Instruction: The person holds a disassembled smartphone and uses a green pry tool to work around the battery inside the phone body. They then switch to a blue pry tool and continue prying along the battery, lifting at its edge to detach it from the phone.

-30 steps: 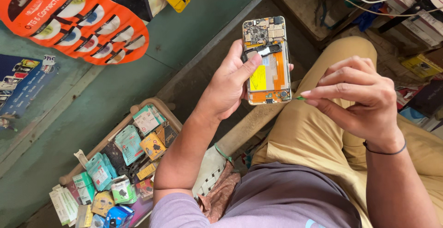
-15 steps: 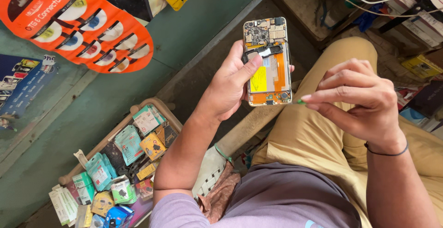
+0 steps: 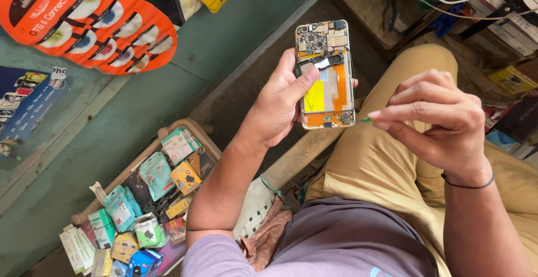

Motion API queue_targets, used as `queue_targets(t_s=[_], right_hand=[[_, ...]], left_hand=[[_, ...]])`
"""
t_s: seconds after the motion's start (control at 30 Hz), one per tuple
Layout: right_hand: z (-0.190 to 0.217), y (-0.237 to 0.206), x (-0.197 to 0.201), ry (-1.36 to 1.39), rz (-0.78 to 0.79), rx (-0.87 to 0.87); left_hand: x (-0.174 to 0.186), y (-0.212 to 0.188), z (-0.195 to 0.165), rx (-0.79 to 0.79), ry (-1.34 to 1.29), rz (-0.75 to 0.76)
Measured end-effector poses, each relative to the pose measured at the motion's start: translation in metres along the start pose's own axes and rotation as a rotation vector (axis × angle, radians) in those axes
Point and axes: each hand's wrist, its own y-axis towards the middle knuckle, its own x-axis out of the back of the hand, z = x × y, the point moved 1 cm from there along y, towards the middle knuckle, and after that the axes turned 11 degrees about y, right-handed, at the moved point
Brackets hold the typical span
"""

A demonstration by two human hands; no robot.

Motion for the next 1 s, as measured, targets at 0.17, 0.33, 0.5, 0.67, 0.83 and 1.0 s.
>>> queue_targets(t_s=[0.17, 0.33, 0.5, 0.67, 0.83, 1.0], right_hand=[[-0.0004, 0.0001, 0.0000, -0.020, 0.029, 0.009], [-0.0003, 0.0003, 0.0004, -0.021, 0.045, 0.012], [0.0003, 0.0008, 0.0010, -0.016, 0.056, 0.000], [-0.0004, -0.0002, 0.0012, -0.013, 0.050, 0.007], [-0.0011, 0.0001, 0.0021, -0.021, 0.063, 0.012], [0.0013, 0.0015, 0.0020, -0.017, 0.046, -0.004]], left_hand=[[-0.0002, 0.0003, -0.0003, -0.001, 0.005, 0.000], [-0.0007, 0.0005, 0.0004, 0.001, -0.005, 0.001], [-0.0011, 0.0007, 0.0011, -0.005, -0.005, -0.001], [-0.0008, -0.0002, 0.0005, 0.000, 0.007, 0.001], [-0.0012, 0.0002, 0.0005, -0.006, 0.009, 0.005], [-0.0011, -0.0007, -0.0001, -0.003, 0.007, 0.006]])
